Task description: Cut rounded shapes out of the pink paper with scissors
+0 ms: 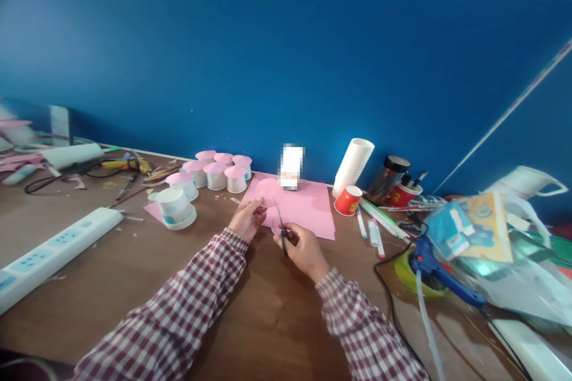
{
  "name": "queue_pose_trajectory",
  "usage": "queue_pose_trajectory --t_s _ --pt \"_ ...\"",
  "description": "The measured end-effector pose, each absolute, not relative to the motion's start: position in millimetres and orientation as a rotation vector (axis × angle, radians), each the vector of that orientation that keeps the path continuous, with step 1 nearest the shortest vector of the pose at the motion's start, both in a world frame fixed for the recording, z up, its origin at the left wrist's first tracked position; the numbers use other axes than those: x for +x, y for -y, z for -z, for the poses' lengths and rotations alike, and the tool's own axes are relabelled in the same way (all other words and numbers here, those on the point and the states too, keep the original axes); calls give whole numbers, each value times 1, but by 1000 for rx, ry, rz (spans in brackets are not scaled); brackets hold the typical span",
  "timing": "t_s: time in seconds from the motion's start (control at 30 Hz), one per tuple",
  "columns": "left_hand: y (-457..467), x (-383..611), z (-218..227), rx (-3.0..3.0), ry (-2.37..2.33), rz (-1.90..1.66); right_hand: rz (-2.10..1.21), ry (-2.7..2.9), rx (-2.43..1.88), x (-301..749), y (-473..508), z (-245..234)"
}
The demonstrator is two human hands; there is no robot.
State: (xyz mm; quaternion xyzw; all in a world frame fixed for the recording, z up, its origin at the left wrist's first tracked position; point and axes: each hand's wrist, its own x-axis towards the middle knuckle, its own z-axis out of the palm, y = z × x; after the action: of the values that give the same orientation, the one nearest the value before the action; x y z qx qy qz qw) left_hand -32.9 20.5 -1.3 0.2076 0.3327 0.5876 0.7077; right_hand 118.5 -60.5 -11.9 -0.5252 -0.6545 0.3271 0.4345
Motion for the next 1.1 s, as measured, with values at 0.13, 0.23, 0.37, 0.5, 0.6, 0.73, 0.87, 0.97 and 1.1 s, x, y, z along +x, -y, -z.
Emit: queue_pose_trajectory --t_s 0.13,0.23,0.37,0.5,0.6,0.73,0.87,0.97,1.1 --pt "-17 -30 2 516 -780 -1279 -857 1612 -1307 119 60 11" --pt "-15 -28 1 522 -807 -1266 -883 1601 -1308 118 60 12" --pt "-13 -28 -2 521 -833 -1265 -890 1605 -1309 119 59 13" --pt "-14 -28 -2 524 -830 -1263 -900 1613 -1306 119 59 14" --pt "-15 -28 1 525 -819 -1268 -904 1618 -1307 119 60 13" --pt "-16 -28 3 544 -822 -1258 -898 1612 -1297 119 60 12" --pt "-16 -27 4 552 -819 -1258 -895 1603 -1287 119 60 13" --pt "-15 -27 3 558 -827 -1253 -883 1605 -1297 119 59 13" --pt "-15 -27 1 557 -830 -1254 -869 1606 -1310 119 59 14"
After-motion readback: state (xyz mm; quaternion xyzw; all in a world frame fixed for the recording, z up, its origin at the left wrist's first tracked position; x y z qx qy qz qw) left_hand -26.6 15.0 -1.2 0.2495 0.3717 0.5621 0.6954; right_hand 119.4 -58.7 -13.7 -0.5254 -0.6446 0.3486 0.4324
